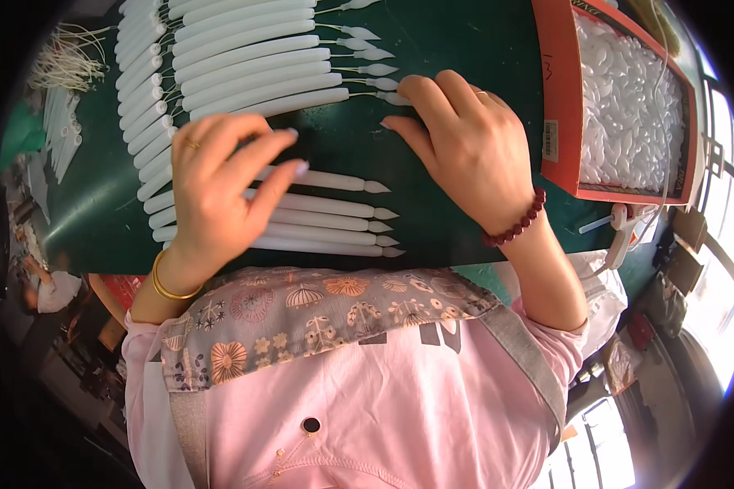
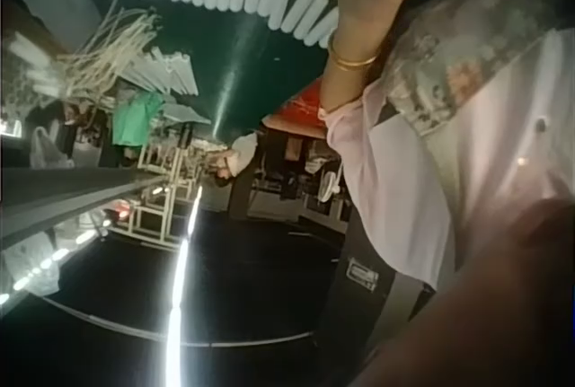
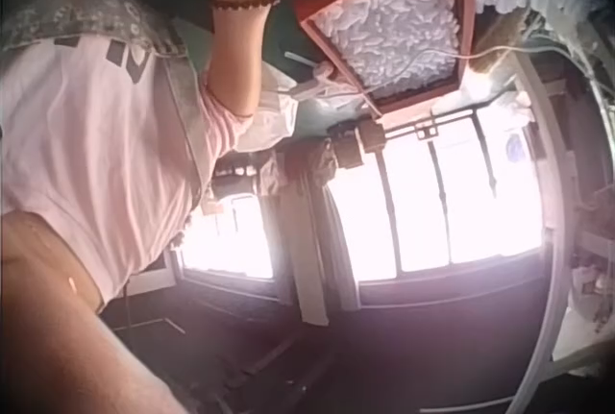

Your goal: Manually inserting wicks or wires into small white plastic tubes at a factory assembly line.

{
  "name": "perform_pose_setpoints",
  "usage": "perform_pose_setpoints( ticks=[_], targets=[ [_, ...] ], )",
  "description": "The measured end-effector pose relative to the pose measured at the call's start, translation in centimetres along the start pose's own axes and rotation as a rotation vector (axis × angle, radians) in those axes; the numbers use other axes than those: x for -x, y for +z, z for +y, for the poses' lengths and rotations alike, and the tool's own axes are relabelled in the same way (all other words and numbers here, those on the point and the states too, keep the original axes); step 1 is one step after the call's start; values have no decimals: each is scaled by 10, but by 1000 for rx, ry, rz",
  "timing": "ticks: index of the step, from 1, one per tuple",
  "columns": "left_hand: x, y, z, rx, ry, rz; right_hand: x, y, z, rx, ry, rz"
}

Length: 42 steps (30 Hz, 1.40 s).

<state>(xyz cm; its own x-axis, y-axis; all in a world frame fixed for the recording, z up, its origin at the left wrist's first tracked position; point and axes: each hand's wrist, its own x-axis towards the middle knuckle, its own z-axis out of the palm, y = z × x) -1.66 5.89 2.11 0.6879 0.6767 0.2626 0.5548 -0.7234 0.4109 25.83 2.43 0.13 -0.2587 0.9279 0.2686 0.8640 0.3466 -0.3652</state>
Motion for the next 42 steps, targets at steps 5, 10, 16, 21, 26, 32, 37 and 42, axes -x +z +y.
perform_pose_setpoints(
  ticks=[5,10,16,21,26,32,37,42],
  targets=[
    [-16,13,-12,-139,-81,-29,0,15,-3,17,-55,-13],
    [-17,23,-12,-65,-67,-56,7,14,-9,-77,-29,-138],
    [-7,28,-10,-4,17,-49,12,6,-15,-59,-15,-266],
    [1,31,-6,167,37,-46,15,7,-17,-217,0,-224],
    [1,26,-5,216,24,-123,16,5,-19,-295,-5,-254],
    [2,27,-11,205,112,-128,15,1,-15,-303,-68,-315],
    [5,26,-14,267,132,-165,14,1,-16,-295,-63,-375],
    [9,28,-14,252,165,-207,15,8,-15,-291,-144,-343]
  ],
)
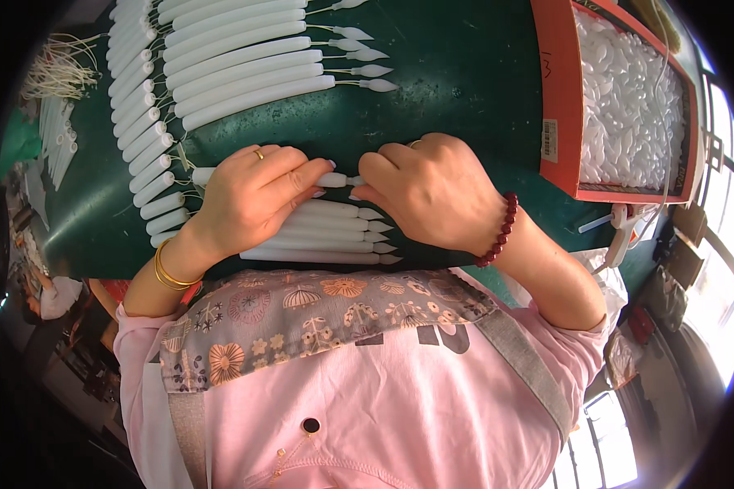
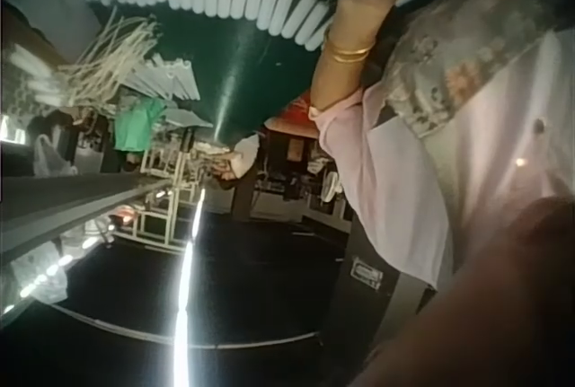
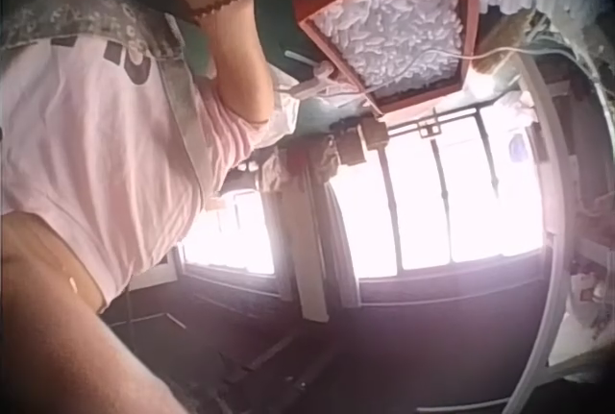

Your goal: Manually inserting wicks or wires into small white plastic tubes at a factory assembly line.

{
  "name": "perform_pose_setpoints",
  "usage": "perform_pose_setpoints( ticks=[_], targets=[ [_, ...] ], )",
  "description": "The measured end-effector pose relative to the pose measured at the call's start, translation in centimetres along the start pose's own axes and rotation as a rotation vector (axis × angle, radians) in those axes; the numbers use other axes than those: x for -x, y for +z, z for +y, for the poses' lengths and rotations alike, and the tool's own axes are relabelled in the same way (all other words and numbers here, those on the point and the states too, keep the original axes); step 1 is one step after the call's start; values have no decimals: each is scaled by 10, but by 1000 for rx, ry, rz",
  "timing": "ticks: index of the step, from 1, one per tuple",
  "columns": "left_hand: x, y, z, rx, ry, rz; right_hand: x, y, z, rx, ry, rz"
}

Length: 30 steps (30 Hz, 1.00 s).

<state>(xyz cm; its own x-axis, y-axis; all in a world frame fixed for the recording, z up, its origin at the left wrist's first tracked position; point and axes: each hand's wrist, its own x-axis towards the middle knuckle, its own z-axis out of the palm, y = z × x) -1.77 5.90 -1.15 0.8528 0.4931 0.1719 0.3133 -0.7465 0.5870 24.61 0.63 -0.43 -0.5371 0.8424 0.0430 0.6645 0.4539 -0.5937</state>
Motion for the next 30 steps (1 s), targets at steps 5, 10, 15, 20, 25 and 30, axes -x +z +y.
perform_pose_setpoints(
  ticks=[5,10,15,20,25,30],
  targets=[
    [0,4,1,45,-26,49,-5,11,6,-5,-133,91],
    [-1,2,0,2,-18,64,-12,11,6,51,-167,92],
    [-7,0,7,78,-150,105,-19,-7,12,44,-141,13],
    [-19,-26,1,-69,-103,227,-19,-17,17,252,130,353],
    [-39,-23,-22,-303,-151,216,-24,-3,23,306,133,355],
    [-35,-20,-22,-304,-165,134,-23,5,14,300,113,262]
  ],
)
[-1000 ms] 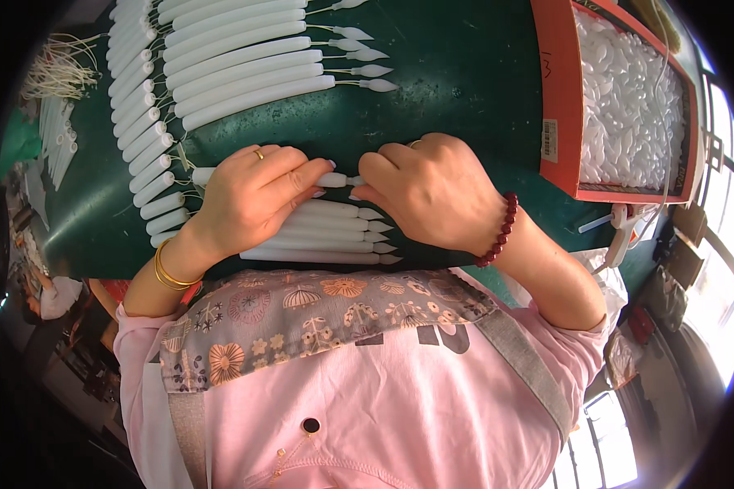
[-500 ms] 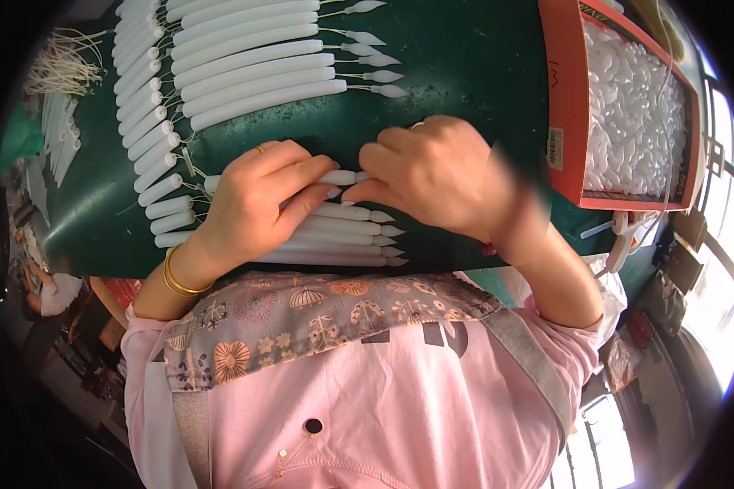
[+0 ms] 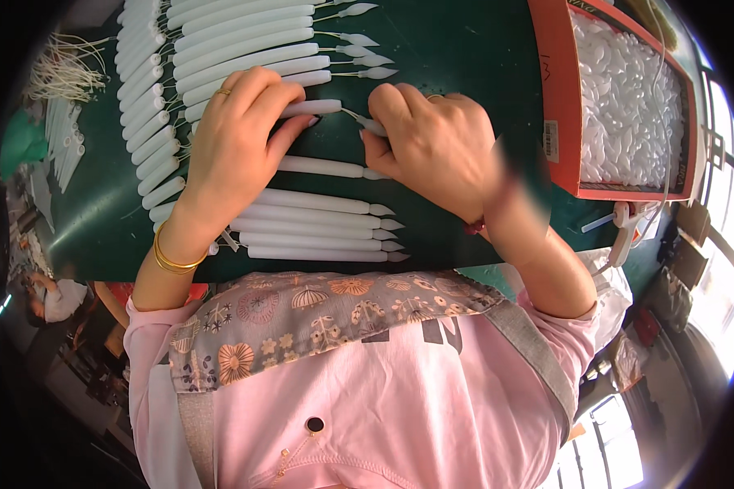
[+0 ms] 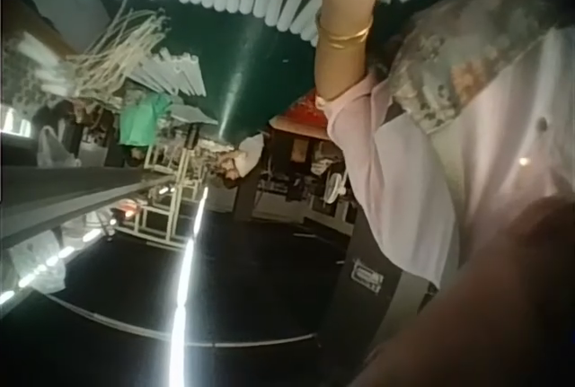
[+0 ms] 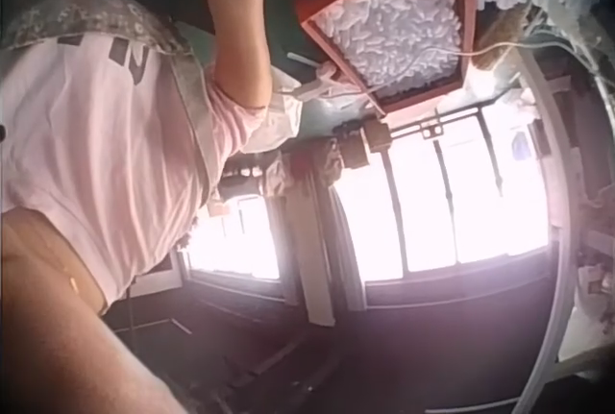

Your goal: Manually inserting wicks or wires into small white plastic tubes at a factory assembly line.

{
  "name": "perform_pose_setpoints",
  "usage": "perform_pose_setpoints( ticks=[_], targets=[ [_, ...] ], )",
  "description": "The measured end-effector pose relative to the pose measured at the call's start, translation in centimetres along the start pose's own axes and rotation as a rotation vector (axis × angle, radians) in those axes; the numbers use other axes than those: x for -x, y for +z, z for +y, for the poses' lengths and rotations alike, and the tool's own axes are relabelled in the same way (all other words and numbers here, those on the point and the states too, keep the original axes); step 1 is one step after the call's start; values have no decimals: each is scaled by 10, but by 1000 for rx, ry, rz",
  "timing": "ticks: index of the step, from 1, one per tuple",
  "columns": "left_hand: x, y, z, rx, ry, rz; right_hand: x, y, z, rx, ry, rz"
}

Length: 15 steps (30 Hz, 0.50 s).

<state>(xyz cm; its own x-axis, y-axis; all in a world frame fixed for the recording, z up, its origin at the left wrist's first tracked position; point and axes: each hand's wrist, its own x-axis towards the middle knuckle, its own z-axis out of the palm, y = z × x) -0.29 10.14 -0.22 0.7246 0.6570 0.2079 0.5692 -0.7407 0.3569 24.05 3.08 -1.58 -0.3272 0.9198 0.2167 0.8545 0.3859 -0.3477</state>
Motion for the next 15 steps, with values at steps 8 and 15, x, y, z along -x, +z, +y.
perform_pose_setpoints(
  ticks=[8,15],
  targets=[
    [18,-4,18,237,-50,-22,4,-12,-4,-250,-47,-133],
    [27,-2,15,414,-34,-40,9,-14,-3,-442,-9,-156]
  ],
)
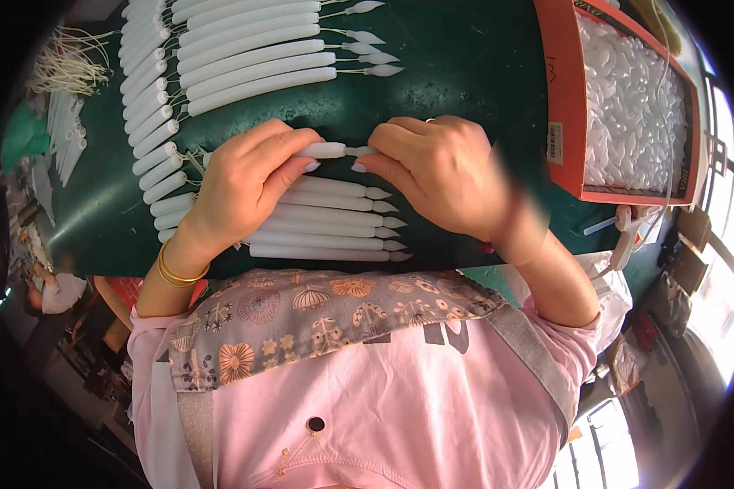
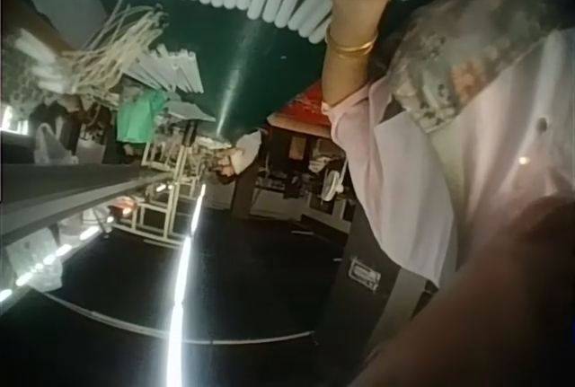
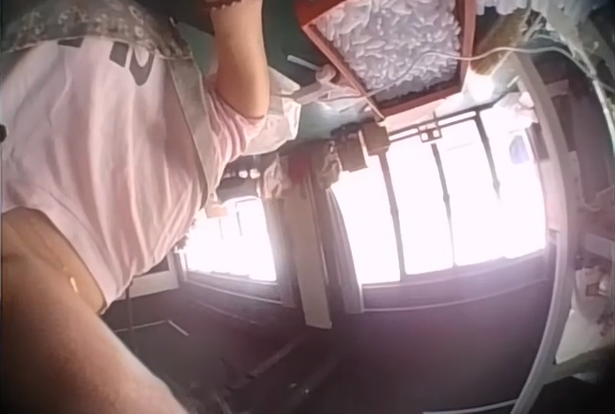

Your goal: Manually inserting wicks or wires into small white plastic tubes at a factory assembly line.

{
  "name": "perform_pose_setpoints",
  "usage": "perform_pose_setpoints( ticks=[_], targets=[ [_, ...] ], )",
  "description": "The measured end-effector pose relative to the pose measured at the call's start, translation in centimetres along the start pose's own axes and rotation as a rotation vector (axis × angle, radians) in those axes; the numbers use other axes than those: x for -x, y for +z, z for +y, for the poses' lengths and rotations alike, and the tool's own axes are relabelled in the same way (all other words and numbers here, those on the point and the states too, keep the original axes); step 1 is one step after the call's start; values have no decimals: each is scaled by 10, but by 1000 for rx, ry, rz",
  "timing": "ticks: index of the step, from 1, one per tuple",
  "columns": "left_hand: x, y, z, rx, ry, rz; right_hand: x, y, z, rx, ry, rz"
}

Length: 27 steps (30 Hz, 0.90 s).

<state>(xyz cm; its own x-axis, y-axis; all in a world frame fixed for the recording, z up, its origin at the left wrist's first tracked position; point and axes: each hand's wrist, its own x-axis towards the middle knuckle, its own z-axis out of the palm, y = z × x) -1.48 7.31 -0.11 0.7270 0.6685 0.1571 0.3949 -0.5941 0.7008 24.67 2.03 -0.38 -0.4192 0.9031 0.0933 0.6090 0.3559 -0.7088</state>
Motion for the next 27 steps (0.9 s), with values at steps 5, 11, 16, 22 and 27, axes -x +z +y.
perform_pose_setpoints(
  ticks=[5,11,16,22,27],
  targets=[
    [1,1,-1,2,22,5,0,-1,-1,-31,15,-19],
    [3,3,-1,-82,68,3,2,-3,-3,43,-27,-59],
    [1,3,-2,-44,71,33,1,2,-3,14,-27,25],
    [0,2,-2,-7,15,28,-3,3,-4,-3,-6,-9],
    [3,3,-2,23,22,-3,-3,2,1,-5,-40,-75]
  ],
)
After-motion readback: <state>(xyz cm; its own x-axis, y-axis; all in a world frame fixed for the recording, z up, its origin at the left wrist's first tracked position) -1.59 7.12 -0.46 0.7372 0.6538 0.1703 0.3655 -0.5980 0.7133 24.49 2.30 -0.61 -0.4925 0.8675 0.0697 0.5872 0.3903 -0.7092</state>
